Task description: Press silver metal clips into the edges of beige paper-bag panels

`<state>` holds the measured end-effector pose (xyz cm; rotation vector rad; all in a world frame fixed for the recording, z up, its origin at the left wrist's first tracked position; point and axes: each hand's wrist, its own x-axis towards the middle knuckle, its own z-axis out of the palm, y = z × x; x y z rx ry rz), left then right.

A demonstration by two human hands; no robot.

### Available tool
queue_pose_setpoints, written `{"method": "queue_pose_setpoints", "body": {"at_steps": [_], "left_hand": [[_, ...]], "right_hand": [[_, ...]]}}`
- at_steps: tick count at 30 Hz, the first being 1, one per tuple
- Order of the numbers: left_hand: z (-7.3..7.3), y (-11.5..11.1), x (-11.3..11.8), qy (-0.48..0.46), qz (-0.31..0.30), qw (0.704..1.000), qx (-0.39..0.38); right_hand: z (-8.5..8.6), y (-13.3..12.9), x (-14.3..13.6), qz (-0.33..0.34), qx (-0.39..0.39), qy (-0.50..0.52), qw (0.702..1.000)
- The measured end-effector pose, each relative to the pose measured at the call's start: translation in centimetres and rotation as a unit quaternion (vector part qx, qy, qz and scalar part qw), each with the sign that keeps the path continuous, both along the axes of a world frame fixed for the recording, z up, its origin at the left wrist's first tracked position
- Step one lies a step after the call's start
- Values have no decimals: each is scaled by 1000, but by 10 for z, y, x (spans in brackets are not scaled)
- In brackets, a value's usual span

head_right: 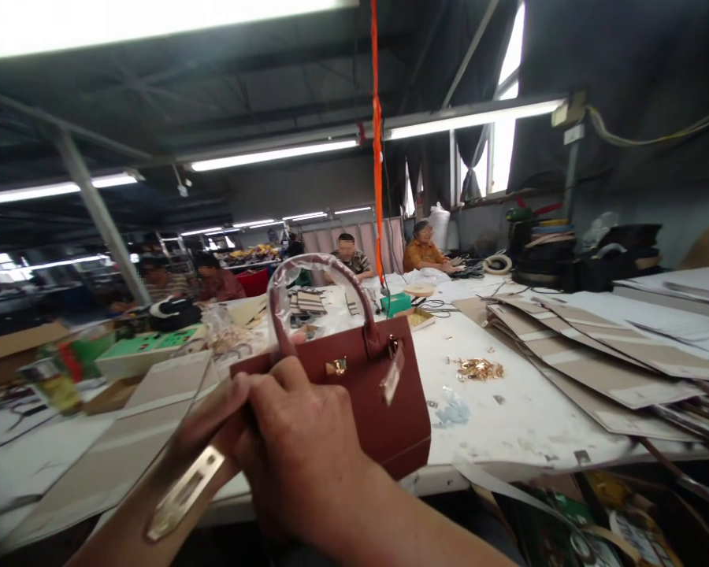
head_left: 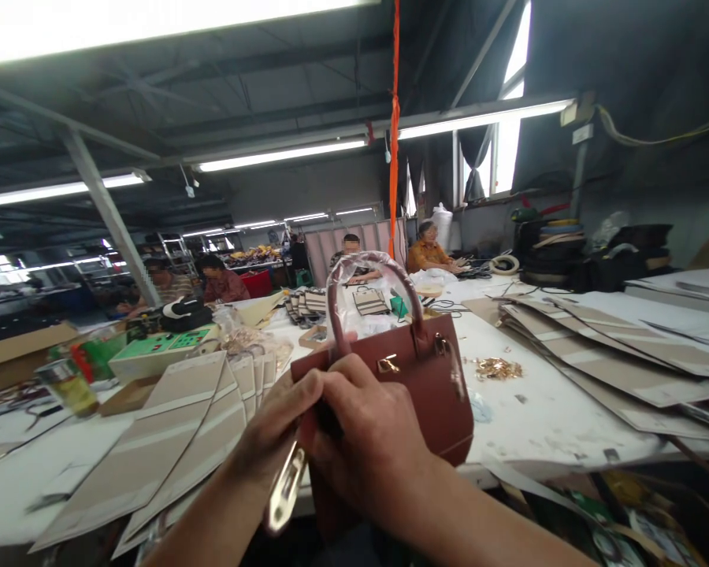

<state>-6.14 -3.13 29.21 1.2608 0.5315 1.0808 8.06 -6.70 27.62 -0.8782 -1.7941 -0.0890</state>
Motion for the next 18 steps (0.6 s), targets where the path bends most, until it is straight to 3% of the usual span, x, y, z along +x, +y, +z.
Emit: {"method": "queue_pose_setpoints", "body": {"at_steps": [3, 6, 8, 12, 14, 18], "left_hand": [[1, 7, 4, -47, 41, 993, -95], [-8, 26, 0, -89, 23, 980, -176], [-25, 40, -6, -94, 5, 971, -221], [-72, 62, -21, -78, -25, 953, -291], [-92, 69, -25, -80, -37, 946, -311], [-117, 77, -28, -90, -56, 934, -341]], "right_hand": [[-3, 6, 7, 96, -78, 27, 992], [-12, 11, 24, 190, -124, 101, 969], [-22, 15, 43, 151, -151, 158, 964], [-47, 27, 88, -15, -268, 259, 928], [-60, 33, 103, -48, -311, 277, 908], [-76, 44, 112, -67, -330, 269, 902]]}}
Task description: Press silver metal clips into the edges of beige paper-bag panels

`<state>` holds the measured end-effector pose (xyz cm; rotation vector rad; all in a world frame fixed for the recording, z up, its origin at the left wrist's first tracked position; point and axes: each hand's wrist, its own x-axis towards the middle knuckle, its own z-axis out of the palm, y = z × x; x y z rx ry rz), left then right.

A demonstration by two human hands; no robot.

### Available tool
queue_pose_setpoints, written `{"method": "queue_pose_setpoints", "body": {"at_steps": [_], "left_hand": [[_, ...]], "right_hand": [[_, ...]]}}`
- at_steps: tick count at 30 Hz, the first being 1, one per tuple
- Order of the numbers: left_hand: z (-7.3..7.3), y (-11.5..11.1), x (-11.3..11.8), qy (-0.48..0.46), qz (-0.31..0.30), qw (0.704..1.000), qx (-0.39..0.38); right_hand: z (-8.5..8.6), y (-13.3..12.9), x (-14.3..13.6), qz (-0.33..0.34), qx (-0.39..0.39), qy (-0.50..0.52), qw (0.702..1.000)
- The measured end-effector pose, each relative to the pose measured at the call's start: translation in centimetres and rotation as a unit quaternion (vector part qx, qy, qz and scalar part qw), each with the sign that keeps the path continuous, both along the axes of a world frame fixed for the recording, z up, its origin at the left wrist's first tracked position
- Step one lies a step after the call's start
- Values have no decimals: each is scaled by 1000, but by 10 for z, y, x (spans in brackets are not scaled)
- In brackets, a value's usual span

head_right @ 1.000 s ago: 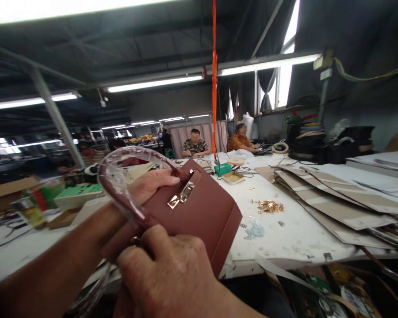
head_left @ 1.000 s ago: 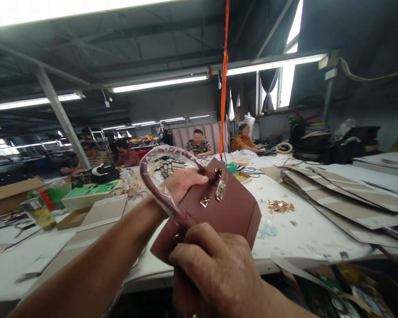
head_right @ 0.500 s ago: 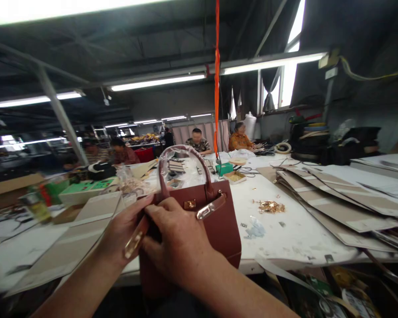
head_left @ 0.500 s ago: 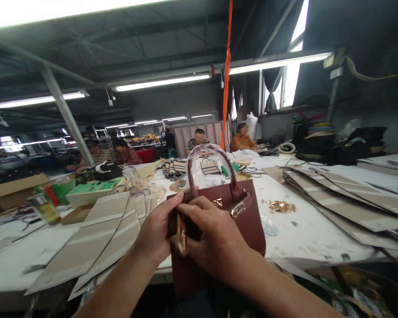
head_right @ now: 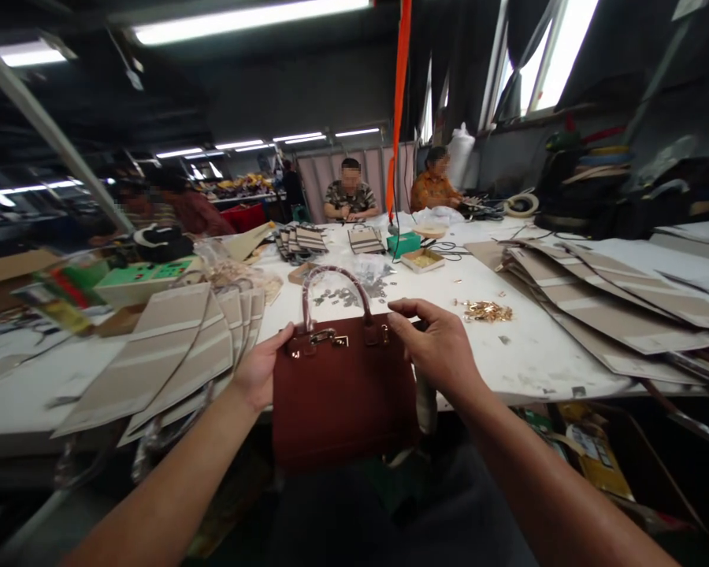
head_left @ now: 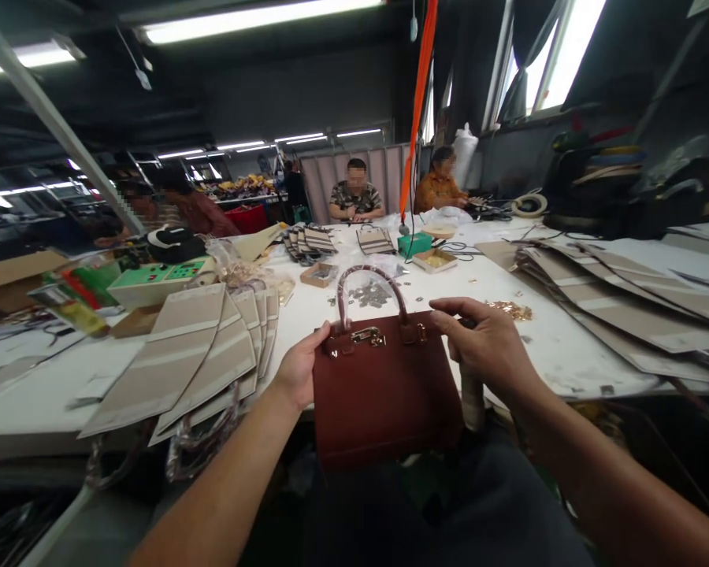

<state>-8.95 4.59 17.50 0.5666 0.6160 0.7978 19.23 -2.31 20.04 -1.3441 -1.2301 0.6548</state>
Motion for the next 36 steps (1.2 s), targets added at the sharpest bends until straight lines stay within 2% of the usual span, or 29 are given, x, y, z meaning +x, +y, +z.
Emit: {"method": "queue_pose_setpoints", "body": {"at_steps": [3, 5, 7, 10, 12, 15, 20, 22, 23, 25, 28, 30, 32, 36], "left_hand": [[-17, 7, 1, 7, -15, 1000, -13], [-34, 13, 3, 25, 4, 1000, 2], [-55, 20, 5, 87, 39, 994, 48], [-92, 33, 7, 202, 91, 968, 116], [-114, 43, 5, 252, 115, 952, 133], [-136, 62, -3, 324, 120, 925, 156], [-146, 89, -13, 436, 54, 872, 215], [-147, 90, -12, 463, 51, 854, 233], [-147, 88, -11, 483, 63, 835, 255], [-149, 80, -8, 527, 87, 772, 344], [-156, 68, -6, 555, 85, 637, 529], [-162, 64, -6, 548, 70, 583, 596], [-169, 65, -7, 546, 64, 563, 618], [-174, 69, -6, 534, 52, 577, 617]], "right_hand": [[-8, 13, -4, 16, -3, 5, 1000], [-18, 26, -8, 34, -14, 22, 999], [-33, 45, -11, 49, -35, 61, 996], [-61, 79, -18, 61, -53, 137, 987], [-78, 103, -23, 62, -59, 174, 981], [-97, 139, -32, 52, -71, 202, 975], [-122, 192, -49, 57, -95, 229, 967], [-132, 206, -57, 64, -106, 238, 963], [-137, 212, -60, 67, -108, 239, 963], [-145, 219, -65, 75, -105, 230, 965], [-151, 224, -69, 94, -100, 212, 968], [-153, 227, -70, 104, -95, 207, 968], [-153, 231, -72, 105, -89, 208, 968], [-155, 240, -81, 104, -98, 216, 966]]}}
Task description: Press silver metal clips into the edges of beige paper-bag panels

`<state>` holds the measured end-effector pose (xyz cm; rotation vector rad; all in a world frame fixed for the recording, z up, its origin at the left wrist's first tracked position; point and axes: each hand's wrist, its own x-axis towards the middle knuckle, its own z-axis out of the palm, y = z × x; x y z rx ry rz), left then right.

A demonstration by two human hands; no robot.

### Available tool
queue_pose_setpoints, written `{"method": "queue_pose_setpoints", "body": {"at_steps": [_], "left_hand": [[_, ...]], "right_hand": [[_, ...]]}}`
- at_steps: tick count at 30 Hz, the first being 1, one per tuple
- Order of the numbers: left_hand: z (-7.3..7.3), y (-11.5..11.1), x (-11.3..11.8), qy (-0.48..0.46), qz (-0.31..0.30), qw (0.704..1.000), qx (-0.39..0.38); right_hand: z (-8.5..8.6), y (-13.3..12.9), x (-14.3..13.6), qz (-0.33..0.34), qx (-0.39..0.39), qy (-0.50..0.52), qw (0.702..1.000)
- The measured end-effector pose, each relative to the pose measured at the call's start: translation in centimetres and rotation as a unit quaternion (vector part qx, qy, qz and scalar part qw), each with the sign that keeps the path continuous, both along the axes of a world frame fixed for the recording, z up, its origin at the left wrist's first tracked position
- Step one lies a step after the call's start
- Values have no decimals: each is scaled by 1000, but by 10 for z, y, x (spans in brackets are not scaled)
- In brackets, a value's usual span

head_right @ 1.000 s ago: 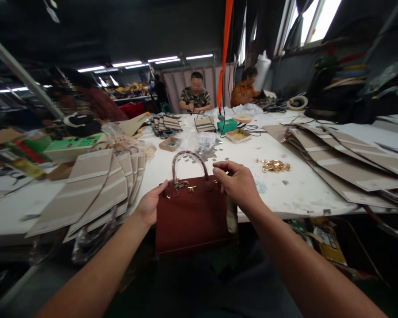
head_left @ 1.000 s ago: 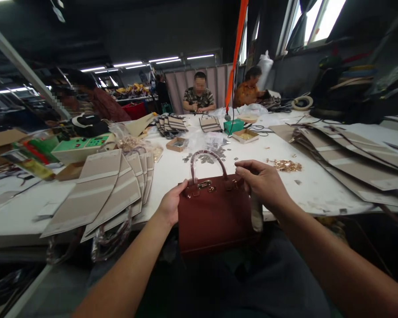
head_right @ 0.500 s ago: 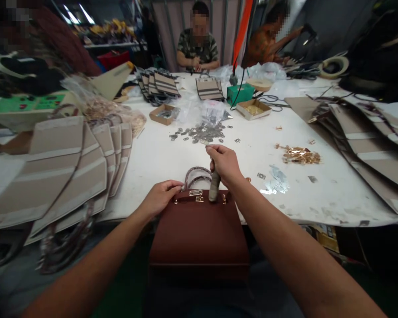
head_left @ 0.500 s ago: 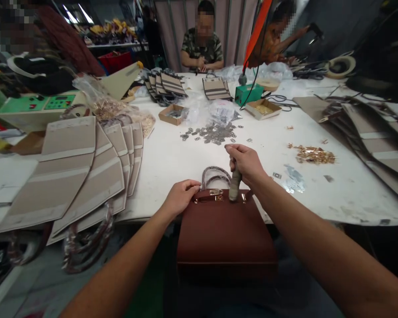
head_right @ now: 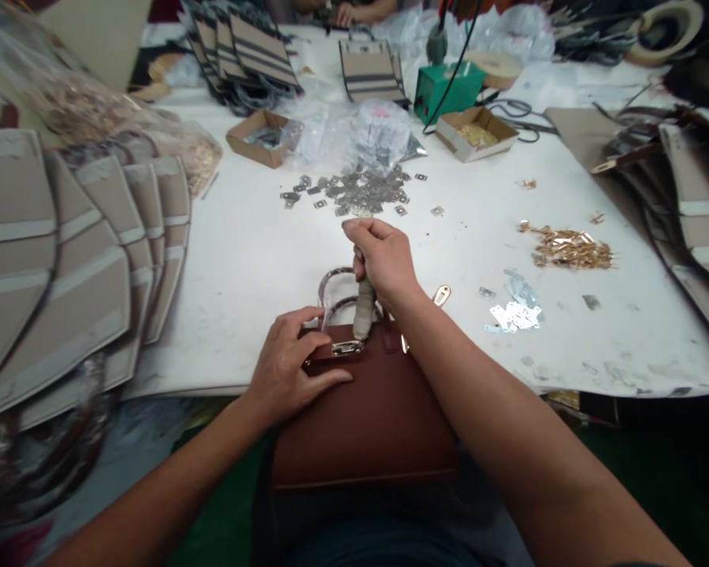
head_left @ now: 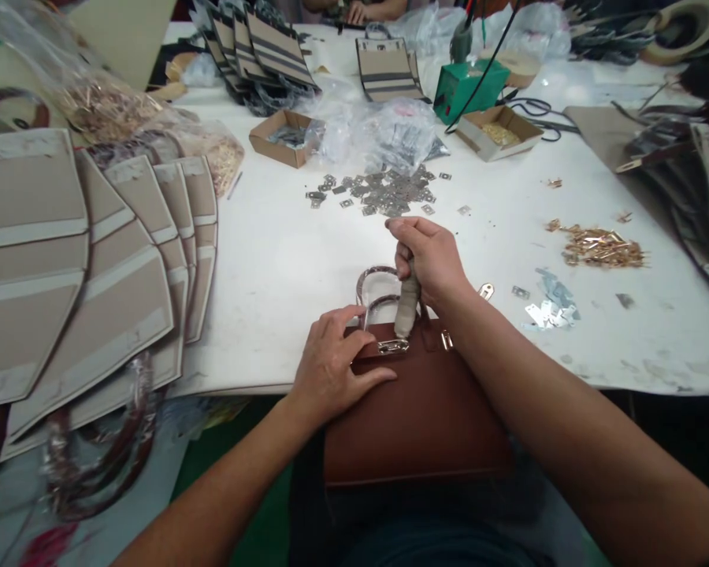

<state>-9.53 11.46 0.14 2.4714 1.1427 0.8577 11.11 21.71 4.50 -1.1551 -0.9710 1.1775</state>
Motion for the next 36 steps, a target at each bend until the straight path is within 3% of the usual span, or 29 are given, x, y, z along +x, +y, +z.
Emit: {"method": "queue_pose_setpoints", "body": {"at_steps": [3, 9, 13, 19, 36], "left_hand": [[2, -1, 2, -9, -3, 1000, -4], [4, -6, 1, -20, -36, 997, 69], [3, -2, 0, -19, -73, 996, 46], [1, 2, 4, -26, -70, 997, 0], [0, 3, 7, 8, -52, 999, -13]], "right_hand": [[-2, 4, -11, 12, -24, 11, 1000], [-7, 7, -27, 57, -29, 13, 998], [-14, 11, -29, 71, -22, 22, 997], [-21, 15, -30, 72, -41, -37, 996], [-17, 11, -33, 78, -31, -109, 990]]}}
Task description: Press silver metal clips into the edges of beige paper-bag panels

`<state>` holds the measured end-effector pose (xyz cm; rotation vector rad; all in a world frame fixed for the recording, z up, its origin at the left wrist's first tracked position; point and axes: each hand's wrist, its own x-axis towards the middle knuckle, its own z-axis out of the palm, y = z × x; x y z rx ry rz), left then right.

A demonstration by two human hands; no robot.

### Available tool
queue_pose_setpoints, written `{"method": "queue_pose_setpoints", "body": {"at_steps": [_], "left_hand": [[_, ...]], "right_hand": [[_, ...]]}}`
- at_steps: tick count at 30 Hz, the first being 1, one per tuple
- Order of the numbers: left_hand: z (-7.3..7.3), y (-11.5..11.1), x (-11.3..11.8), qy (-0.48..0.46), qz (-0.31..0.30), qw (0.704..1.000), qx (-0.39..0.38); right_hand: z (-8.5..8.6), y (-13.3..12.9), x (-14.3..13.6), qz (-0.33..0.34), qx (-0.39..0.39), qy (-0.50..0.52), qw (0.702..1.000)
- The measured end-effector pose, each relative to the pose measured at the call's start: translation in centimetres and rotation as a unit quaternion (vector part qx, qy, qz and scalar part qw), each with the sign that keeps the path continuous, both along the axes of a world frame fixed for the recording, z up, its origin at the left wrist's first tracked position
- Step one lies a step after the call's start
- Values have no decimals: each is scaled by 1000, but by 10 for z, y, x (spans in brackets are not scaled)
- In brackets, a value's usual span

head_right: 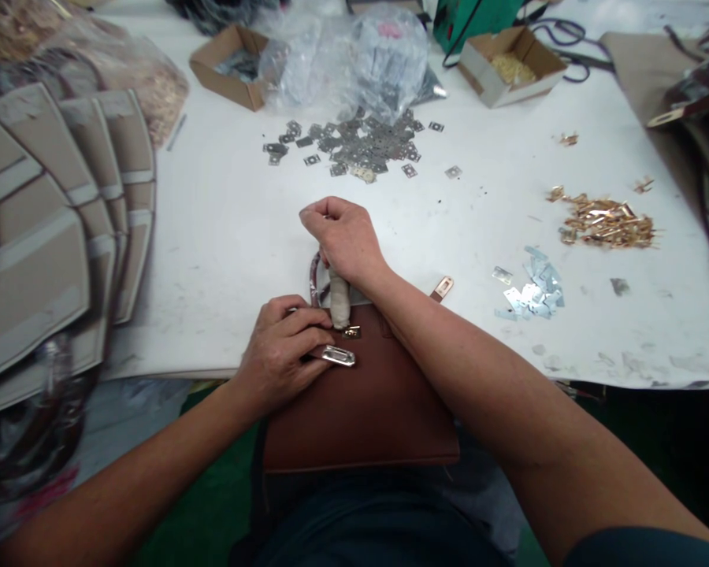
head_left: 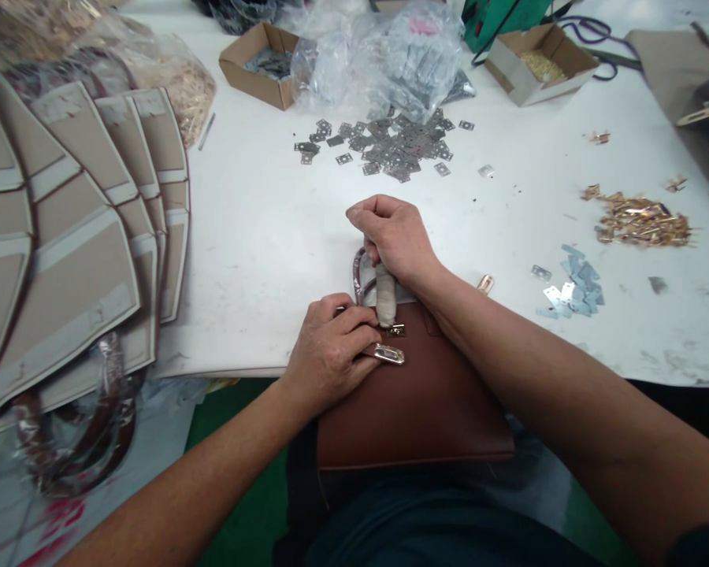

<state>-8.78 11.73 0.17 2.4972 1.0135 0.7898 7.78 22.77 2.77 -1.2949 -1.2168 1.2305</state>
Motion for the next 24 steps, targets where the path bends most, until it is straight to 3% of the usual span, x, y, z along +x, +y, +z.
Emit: {"method": "queue_pose_setpoints", "body": {"at_steps": [9, 14, 16, 19, 22, 24], "left_hand": [[0, 0, 0, 9, 2, 1000, -6], [0, -4, -1, 9, 3, 1000, 23], [0, -8, -3, 2, 11, 999, 49], [-1, -13, -7, -15, 30, 996, 88], [2, -18, -8, -71, 49, 993, 84], [10, -25, -4, -152, 97, 983, 29]], "right_hand": [[-7, -1, -3, 13, 3, 0, 1000], [-8, 3, 2, 2, 0, 64, 998], [6, 4, 14, -42, 12, 94, 995], [54, -16, 40, -126, 72, 88, 985], [105, -80, 57, -146, 133, 14, 980], [117, -136, 55, -117, 122, -63, 984]]}}
